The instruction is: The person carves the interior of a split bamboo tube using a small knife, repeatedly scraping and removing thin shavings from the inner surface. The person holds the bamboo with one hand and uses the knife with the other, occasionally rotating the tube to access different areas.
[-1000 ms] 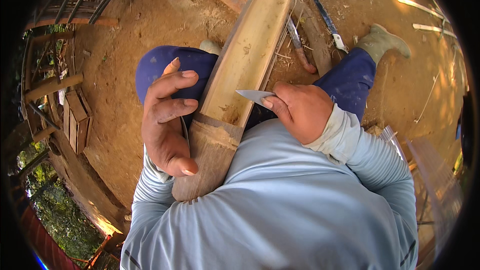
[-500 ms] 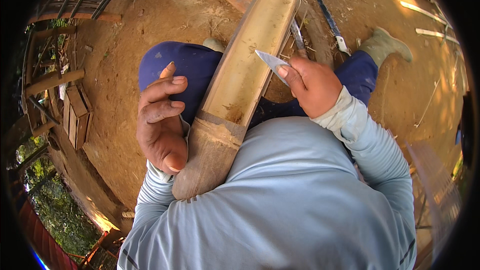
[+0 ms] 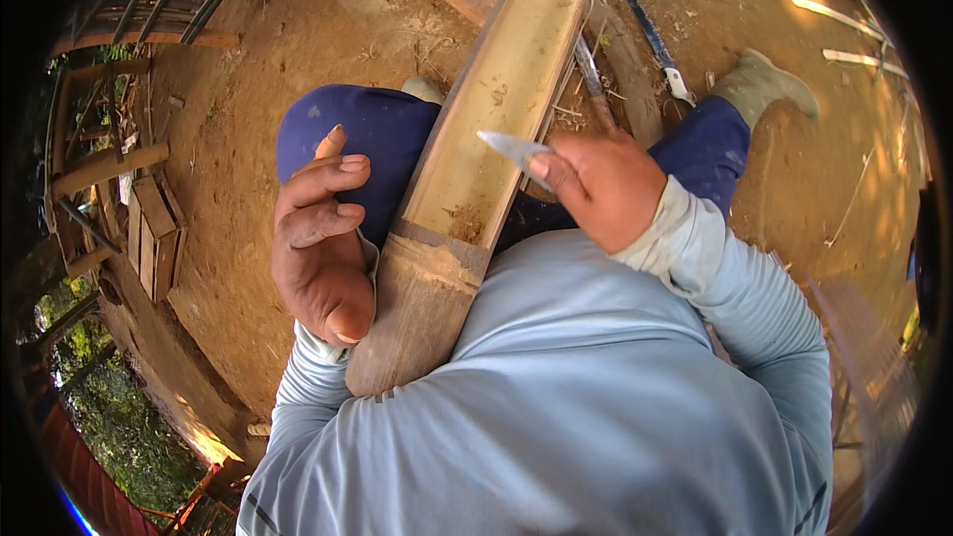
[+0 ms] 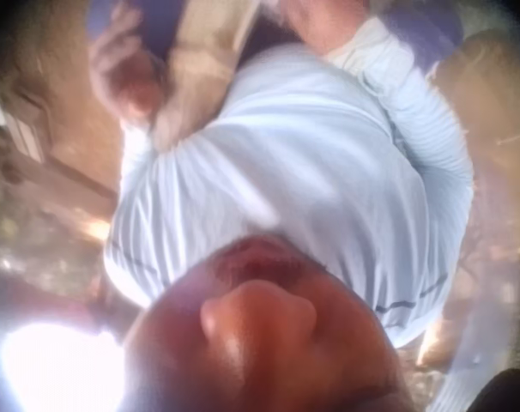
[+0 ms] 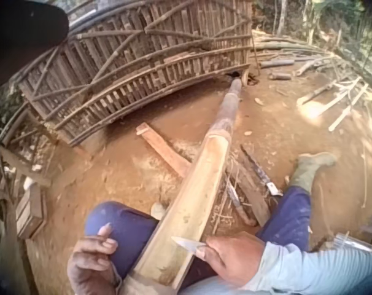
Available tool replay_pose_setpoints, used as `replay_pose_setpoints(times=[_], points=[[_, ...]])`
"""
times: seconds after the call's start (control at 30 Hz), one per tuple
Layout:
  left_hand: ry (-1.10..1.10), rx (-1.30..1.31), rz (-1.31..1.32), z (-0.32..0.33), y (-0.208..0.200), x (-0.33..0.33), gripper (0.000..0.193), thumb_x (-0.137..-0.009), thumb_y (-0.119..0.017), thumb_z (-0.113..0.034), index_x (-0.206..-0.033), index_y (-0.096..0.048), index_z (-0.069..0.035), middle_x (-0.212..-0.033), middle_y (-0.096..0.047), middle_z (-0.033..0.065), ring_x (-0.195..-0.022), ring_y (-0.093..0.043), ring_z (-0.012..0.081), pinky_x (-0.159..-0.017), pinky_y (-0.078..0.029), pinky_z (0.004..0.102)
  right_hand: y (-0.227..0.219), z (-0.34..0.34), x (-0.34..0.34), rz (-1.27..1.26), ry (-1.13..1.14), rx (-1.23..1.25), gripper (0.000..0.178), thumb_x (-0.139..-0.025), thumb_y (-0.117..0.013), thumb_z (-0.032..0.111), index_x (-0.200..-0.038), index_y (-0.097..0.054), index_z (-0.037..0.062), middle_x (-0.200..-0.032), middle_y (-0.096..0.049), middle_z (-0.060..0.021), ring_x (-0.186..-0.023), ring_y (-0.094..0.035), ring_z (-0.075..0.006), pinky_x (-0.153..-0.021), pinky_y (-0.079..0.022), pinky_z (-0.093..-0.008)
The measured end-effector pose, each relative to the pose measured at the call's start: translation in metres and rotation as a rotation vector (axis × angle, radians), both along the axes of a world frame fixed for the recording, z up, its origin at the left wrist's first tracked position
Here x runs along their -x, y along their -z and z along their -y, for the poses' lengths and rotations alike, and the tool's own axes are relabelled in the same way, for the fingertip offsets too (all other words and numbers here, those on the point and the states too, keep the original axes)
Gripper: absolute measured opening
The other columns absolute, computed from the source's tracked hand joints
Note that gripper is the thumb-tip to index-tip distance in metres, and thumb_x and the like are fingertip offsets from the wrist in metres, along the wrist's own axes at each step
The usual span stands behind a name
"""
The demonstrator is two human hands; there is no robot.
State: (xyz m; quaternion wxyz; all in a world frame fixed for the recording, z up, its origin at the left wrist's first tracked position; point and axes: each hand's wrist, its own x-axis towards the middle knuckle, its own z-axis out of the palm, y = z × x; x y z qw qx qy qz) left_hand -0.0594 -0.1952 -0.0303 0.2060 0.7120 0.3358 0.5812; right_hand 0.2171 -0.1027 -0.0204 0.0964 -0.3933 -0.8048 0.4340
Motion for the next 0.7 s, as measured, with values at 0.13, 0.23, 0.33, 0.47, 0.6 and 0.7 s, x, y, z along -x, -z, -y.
replay_pose_setpoints(times=[0.13, 0.23, 0.33, 0.47, 0.6, 0.7], points=[[-0.005, -0.011, 0.016, -0.002, 0.002, -0.002, 0.084, -0.086, -0.051, -0.077, -0.123, -0.057, -0.002, -0.126, -0.057, 0.0269, -0.124, -0.054, 0.0380, -0.113, -0.028, 0.0652, 0.000, 0.013, -0.002, 0.002, 0.017, -0.019, 0.037, -0.102, -0.050, 0.031, -0.082, -0.060, 0.0010, -0.068, -0.060, -0.0233, -0.062, -0.059, -0.0454, -0.061, -0.047, -0.0527], [0.000, 0.006, 0.012, 0.000, 0.000, 0.000, 0.084, -0.087, -0.051, -0.077, -0.123, -0.057, -0.002, -0.126, -0.057, 0.0269, -0.124, -0.054, 0.0381, -0.113, -0.028, 0.0651, -0.002, 0.014, 0.000, -0.013, -0.011, -0.029, 0.036, -0.102, -0.050, 0.030, -0.084, -0.060, 0.0006, -0.068, -0.061, -0.0229, -0.064, -0.059, -0.0457, -0.062, -0.047, -0.0527], [0.001, -0.013, 0.031, 0.000, 0.002, 0.000, 0.083, -0.087, -0.051, -0.076, -0.123, -0.057, -0.001, -0.126, -0.057, 0.0268, -0.124, -0.054, 0.0383, -0.113, -0.028, 0.0650, 0.002, 0.003, 0.001, -0.017, 0.041, -0.036, 0.036, -0.101, -0.052, 0.030, -0.083, -0.059, 0.0002, -0.068, -0.060, -0.0232, -0.065, -0.061, -0.0456, -0.062, -0.048, -0.0532], [0.007, -0.008, 0.015, 0.000, 0.001, 0.001, 0.082, -0.088, -0.051, -0.075, -0.124, -0.057, -0.001, -0.126, -0.057, 0.0267, -0.125, -0.054, 0.0383, -0.113, -0.028, 0.0649, -0.004, 0.017, 0.000, 0.009, -0.028, -0.010, 0.038, -0.102, -0.051, 0.032, -0.081, -0.059, 0.0007, -0.069, -0.061, -0.0226, -0.065, -0.061, -0.0444, -0.062, -0.047, -0.0526], [0.003, -0.018, 0.028, 0.000, 0.002, 0.001, 0.082, -0.088, -0.051, -0.075, -0.124, -0.057, -0.001, -0.126, -0.057, 0.0268, -0.124, -0.054, 0.0383, -0.113, -0.028, 0.0651, 0.005, 0.011, 0.001, 0.001, 0.042, -0.094, 0.039, -0.100, -0.054, 0.033, -0.079, -0.059, 0.0005, -0.067, -0.060, -0.0232, -0.063, -0.060, -0.0451, -0.060, -0.047, -0.0527], [0.006, -0.018, 0.031, 0.002, 0.003, 0.001, 0.082, -0.088, -0.051, -0.075, -0.124, -0.057, -0.001, -0.126, -0.057, 0.0272, -0.124, -0.054, 0.0385, -0.113, -0.028, 0.0652, 0.000, 0.014, 0.000, 0.009, -0.010, -0.081, 0.039, -0.101, -0.053, 0.033, -0.080, -0.059, 0.0012, -0.067, -0.060, -0.0232, -0.063, -0.060, -0.0449, -0.060, -0.047, -0.0522]])
